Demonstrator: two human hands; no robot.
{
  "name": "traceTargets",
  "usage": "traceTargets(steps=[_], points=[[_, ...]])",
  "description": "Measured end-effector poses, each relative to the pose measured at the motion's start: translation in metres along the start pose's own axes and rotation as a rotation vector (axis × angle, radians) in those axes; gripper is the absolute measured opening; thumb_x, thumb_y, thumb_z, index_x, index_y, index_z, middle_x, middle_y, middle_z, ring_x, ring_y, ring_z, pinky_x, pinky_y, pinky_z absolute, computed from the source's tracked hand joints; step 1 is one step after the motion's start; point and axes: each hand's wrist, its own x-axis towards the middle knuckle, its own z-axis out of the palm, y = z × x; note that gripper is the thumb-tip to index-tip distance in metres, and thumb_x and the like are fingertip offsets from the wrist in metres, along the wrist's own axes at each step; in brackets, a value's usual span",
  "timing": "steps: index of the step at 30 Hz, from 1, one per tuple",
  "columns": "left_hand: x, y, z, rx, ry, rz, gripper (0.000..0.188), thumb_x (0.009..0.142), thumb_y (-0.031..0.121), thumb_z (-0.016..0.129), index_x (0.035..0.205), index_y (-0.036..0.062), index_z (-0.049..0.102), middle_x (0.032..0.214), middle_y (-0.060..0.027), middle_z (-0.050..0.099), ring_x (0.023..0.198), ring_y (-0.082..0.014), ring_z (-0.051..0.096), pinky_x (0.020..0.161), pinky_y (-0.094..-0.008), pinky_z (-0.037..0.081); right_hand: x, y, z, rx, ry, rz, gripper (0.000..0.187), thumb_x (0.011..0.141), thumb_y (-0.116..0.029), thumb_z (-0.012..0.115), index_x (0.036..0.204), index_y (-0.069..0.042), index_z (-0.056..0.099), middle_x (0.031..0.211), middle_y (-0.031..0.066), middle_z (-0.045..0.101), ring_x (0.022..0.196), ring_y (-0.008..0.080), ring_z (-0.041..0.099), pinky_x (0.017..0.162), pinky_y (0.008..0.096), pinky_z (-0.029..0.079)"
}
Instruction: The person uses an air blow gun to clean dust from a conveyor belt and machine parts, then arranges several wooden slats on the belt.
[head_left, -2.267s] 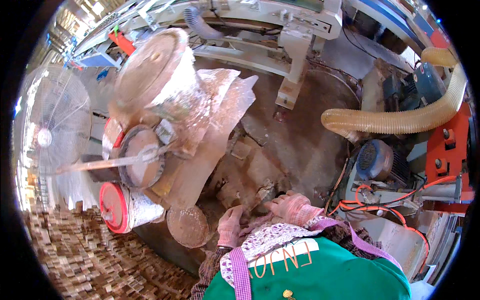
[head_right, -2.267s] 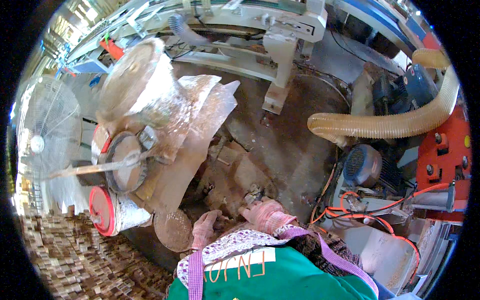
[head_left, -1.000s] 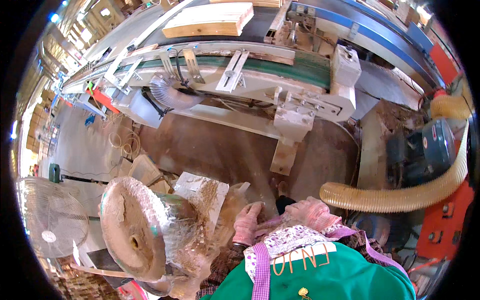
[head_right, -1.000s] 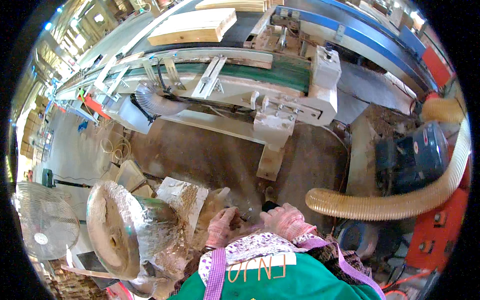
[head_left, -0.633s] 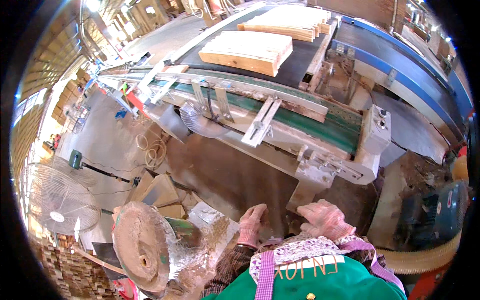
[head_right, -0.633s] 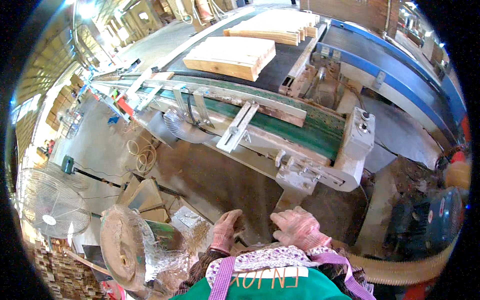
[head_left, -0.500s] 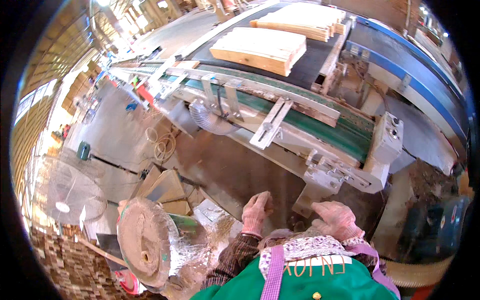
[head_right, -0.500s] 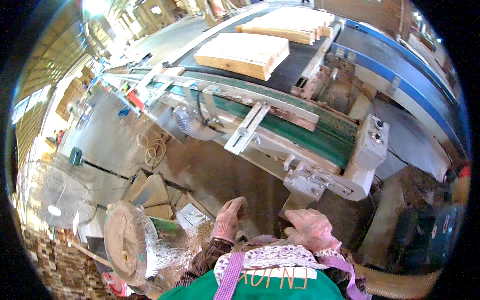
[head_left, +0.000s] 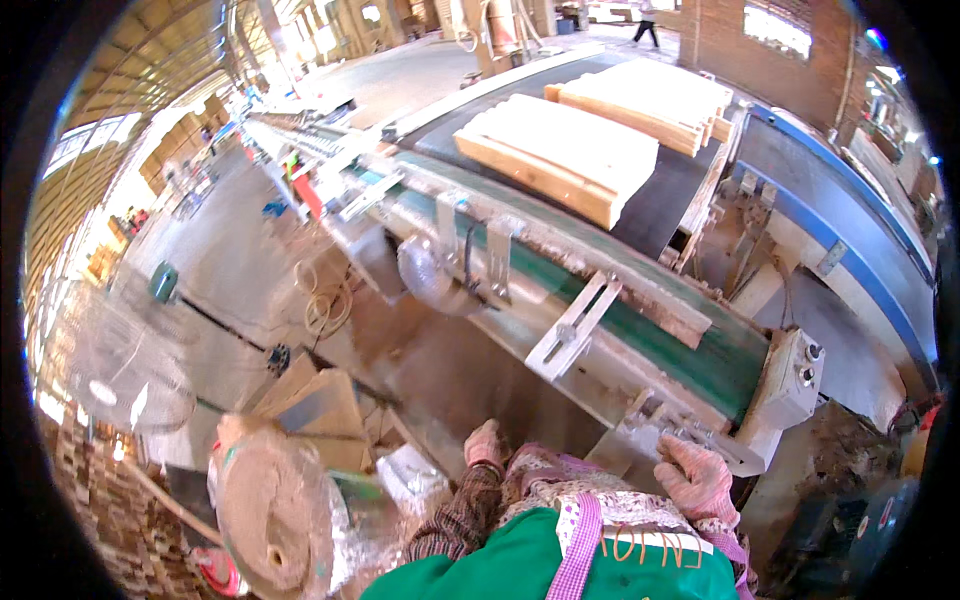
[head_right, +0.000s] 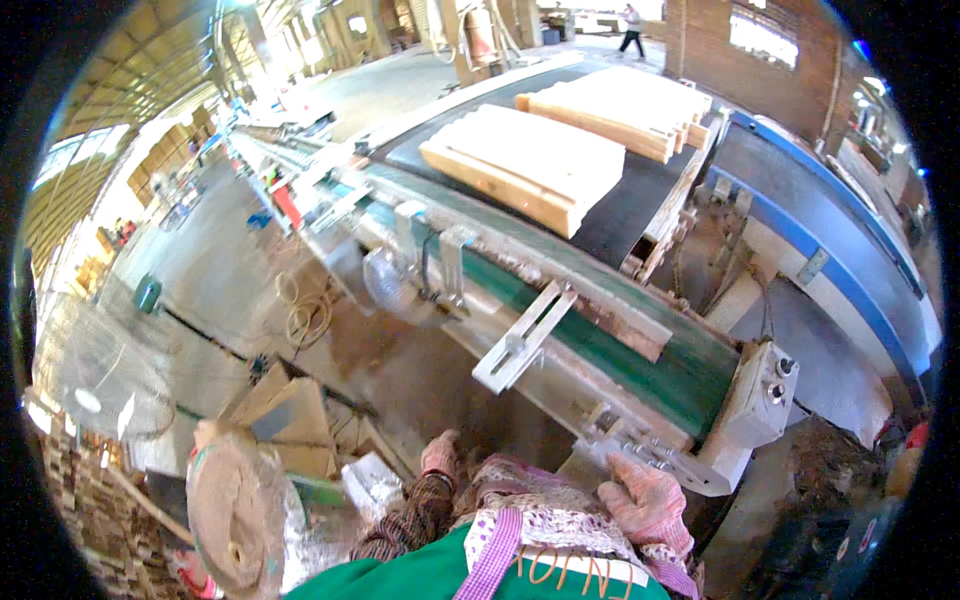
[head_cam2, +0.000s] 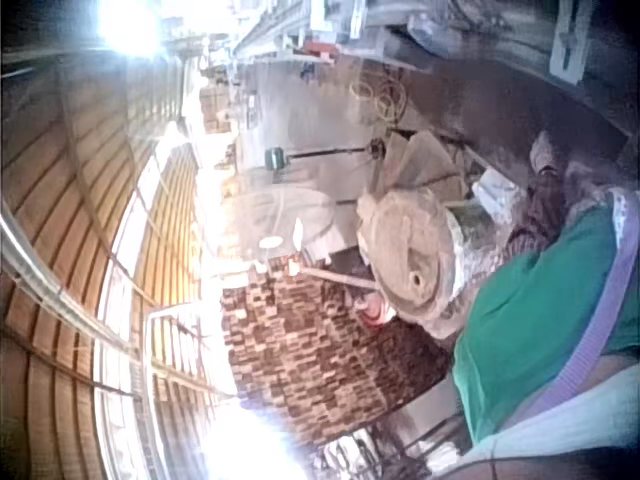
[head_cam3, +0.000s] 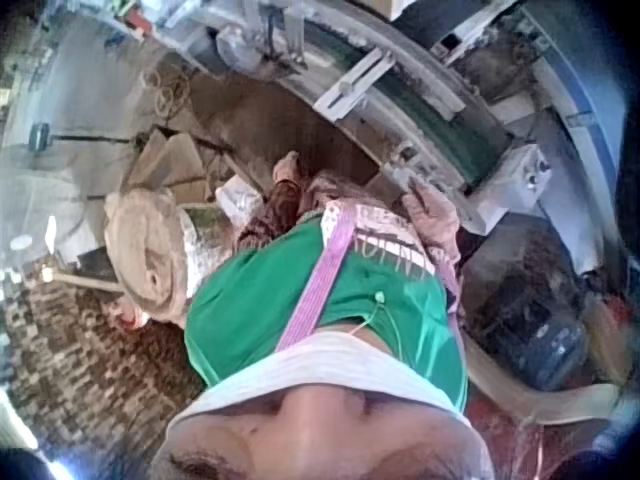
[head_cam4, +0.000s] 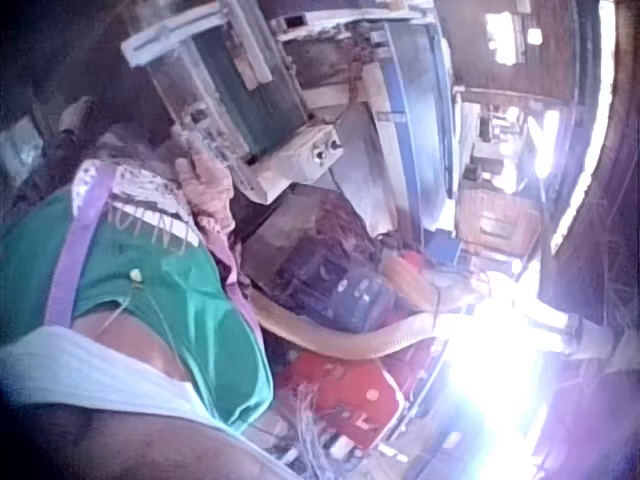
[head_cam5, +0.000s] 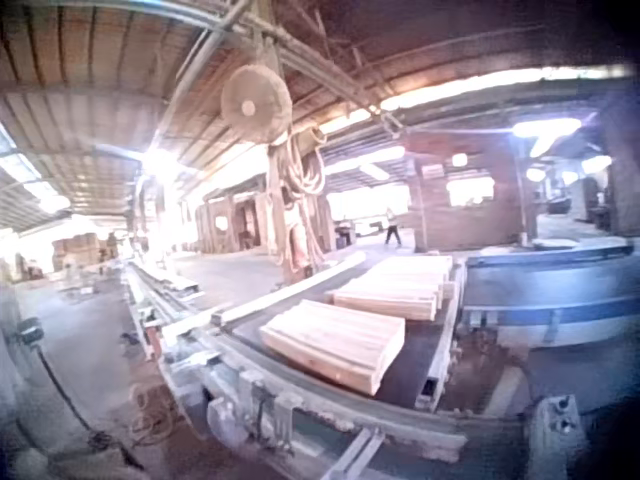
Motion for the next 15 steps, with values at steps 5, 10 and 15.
traceTargets(steps=[5,10,15], points=[[0.087,-0.020,0.017,0.191,-0.266,0.045,0.031,0.079,0.030,0.073,0.100,0.0069,0.072,0.102,-0.0189,0.071,0.103,-0.0368,0.067,0.087,-0.0453,0.054,0.045,-0.005,0.012,-0.031,0.184,-0.030,0.045,0.079,-0.022,0.074,0.122,-0.009,0.067,0.100,0.0180,0.071,0.097,0.0369,0.068,0.085,0.0413,0.055],[0.168,-0.051,-0.014,0.429,-0.462,0.148,0.027,0.081,0.022,0.071,0.105,0.0092,0.070,0.110,-0.0196,0.069,0.107,-0.0361,0.066,0.091,-0.0478,0.053,0.115,-0.069,0.032,-0.066,0.274,-0.049,0.045,0.080,-0.023,0.075,0.122,-0.009,0.067,0.100,0.0180,0.071,0.092,0.0344,0.070,0.080,0.0374,0.055],[0.215,-0.063,-0.064,0.402,-0.557,0.136,0.030,0.085,0.027,0.063,0.106,0.0075,0.072,0.116,-0.0187,0.068,0.114,-0.0348,0.063,0.094,-0.0447,0.052,0.179,-0.127,0.052,-0.158,0.133,-0.187,0.042,0.076,-0.025,0.073,0.114,-0.008,0.068,0.092,0.0133,0.070,0.084,0.0338,0.068,0.073,0.0408,0.055]])
